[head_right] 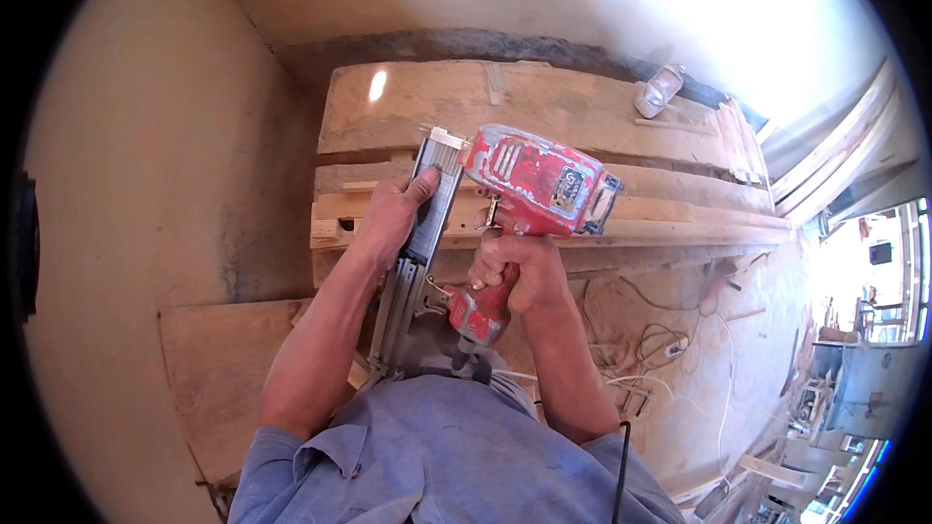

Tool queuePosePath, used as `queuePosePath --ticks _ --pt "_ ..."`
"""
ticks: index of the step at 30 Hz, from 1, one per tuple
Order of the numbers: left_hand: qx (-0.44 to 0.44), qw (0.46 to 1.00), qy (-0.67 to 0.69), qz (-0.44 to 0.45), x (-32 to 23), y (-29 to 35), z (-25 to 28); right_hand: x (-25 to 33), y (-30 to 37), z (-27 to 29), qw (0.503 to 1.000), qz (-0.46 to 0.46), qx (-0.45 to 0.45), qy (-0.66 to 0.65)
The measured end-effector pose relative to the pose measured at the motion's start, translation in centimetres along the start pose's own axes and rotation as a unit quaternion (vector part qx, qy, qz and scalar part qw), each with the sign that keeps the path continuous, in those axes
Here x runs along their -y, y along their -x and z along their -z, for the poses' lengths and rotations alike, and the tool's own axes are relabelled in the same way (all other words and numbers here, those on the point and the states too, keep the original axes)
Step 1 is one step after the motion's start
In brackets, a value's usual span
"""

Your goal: The person assembles wooden components using a pneumatic nail gun and a hammer. They position wooden pieces on a workbench, drive nails into them, and occasionally tap the wood to ensure alignment.

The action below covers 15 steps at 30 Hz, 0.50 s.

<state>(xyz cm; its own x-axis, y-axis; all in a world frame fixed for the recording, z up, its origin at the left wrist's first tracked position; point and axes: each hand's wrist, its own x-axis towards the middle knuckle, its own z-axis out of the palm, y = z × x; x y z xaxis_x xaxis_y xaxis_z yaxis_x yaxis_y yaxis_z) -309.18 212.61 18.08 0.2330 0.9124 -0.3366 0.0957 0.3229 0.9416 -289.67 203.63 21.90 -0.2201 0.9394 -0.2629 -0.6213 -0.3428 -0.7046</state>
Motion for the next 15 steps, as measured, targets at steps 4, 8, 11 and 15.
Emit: queuePosePath --ticks 4,8,11,15 --pt "-0.01 1.0 0.013 0.008 -0.8 0.9 -0.2 0.3 0.1 -0.2 1.0 -0.006 0.01 0.008" --pt "-0.011 0.999 0.027 0.019 -1.8 2.1 -0.3 0.6 0.1 -0.3 1.0 -0.021 0.018 0.006" --pt "-0.013 1.0 0.021 0.012 -1.6 2.3 -0.4 0.6 0.1 0.2 0.999 -0.025 0.035 0.004" --pt "-0.014 0.998 0.056 0.004 -1.5 2.9 -0.7 0.7 0.0 0.8 0.999 -0.044 0.029 0.011"
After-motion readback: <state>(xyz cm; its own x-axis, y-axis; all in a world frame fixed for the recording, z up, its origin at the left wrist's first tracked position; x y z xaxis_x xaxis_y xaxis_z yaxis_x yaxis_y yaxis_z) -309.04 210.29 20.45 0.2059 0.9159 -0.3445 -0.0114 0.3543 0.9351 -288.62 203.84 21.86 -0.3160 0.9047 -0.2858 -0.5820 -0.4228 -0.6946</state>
